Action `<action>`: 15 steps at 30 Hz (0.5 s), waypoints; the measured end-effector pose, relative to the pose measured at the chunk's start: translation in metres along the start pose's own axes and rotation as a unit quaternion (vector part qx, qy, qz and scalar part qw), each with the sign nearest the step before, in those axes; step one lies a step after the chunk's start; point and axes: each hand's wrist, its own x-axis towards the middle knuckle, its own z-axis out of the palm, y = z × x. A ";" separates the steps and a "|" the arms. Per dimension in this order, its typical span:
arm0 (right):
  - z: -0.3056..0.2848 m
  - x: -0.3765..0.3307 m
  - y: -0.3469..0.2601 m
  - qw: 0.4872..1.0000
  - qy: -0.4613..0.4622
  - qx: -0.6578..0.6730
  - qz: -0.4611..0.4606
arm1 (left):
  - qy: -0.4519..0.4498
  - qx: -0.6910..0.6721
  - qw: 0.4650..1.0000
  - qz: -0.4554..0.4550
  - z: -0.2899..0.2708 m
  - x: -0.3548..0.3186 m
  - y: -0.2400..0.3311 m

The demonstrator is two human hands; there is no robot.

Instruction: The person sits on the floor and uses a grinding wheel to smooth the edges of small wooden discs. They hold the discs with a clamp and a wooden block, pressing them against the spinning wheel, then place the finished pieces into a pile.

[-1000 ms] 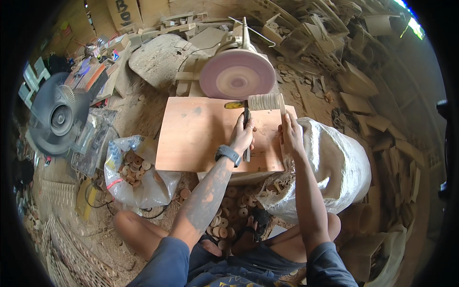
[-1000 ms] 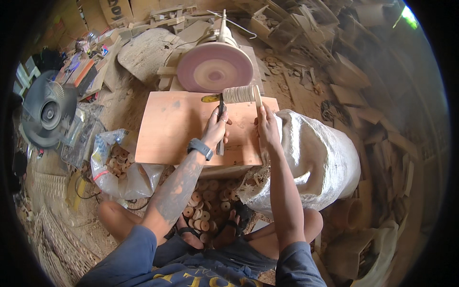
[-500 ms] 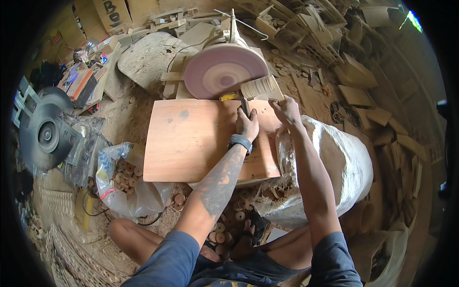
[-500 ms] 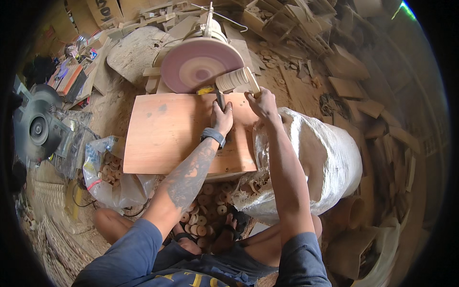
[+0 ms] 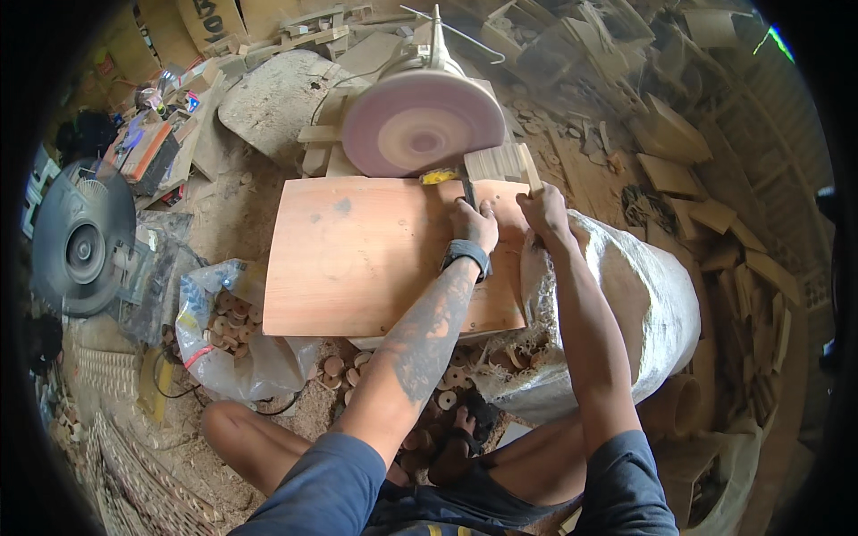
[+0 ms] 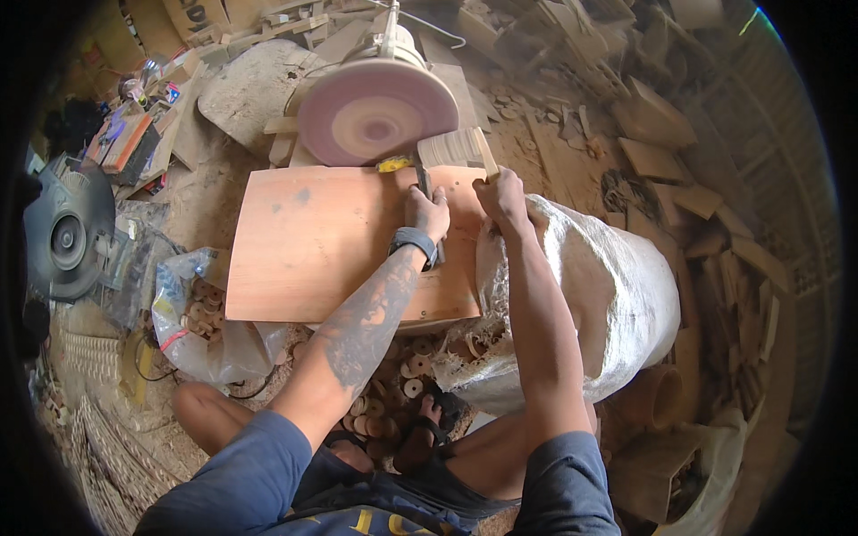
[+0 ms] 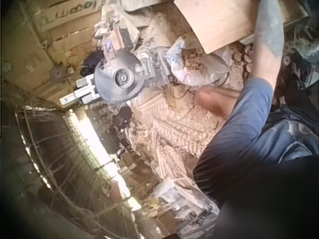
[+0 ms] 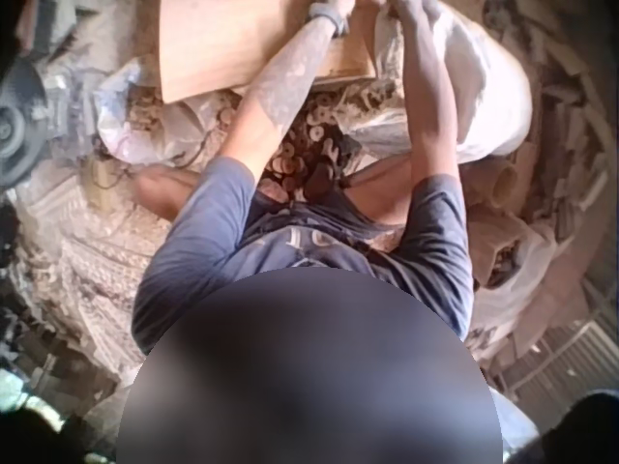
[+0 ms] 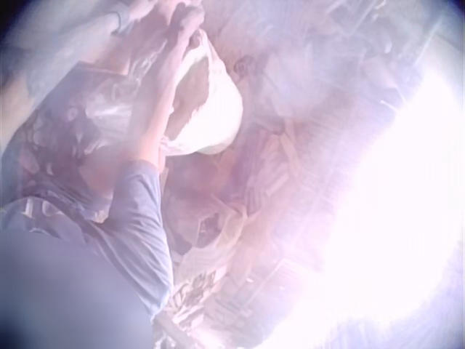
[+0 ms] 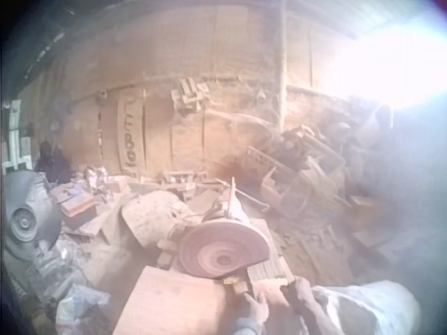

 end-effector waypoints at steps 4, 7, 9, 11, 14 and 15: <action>-0.002 0.000 -0.002 1.000 0.010 0.016 -0.014 | 0.025 0.025 0.999 -0.010 0.000 -0.001 0.003; -0.001 0.002 -0.004 1.000 -0.001 0.008 -0.020 | 0.016 -0.001 1.000 -0.012 -0.006 -0.002 0.007; 0.001 0.005 -0.004 1.000 0.004 0.006 -0.027 | -0.001 0.000 0.999 -0.032 -0.011 -0.005 0.014; 0.003 0.006 -0.004 0.999 0.013 0.008 -0.034 | -0.033 -0.002 0.997 -0.073 -0.017 -0.009 0.021; 0.003 0.006 -0.004 1.000 -0.001 0.028 -0.007 | -0.023 -0.010 0.997 -0.071 -0.023 -0.013 0.031; 0.003 0.006 -0.005 0.999 0.008 0.030 -0.022 | -0.022 -0.013 0.997 -0.068 -0.023 -0.013 0.033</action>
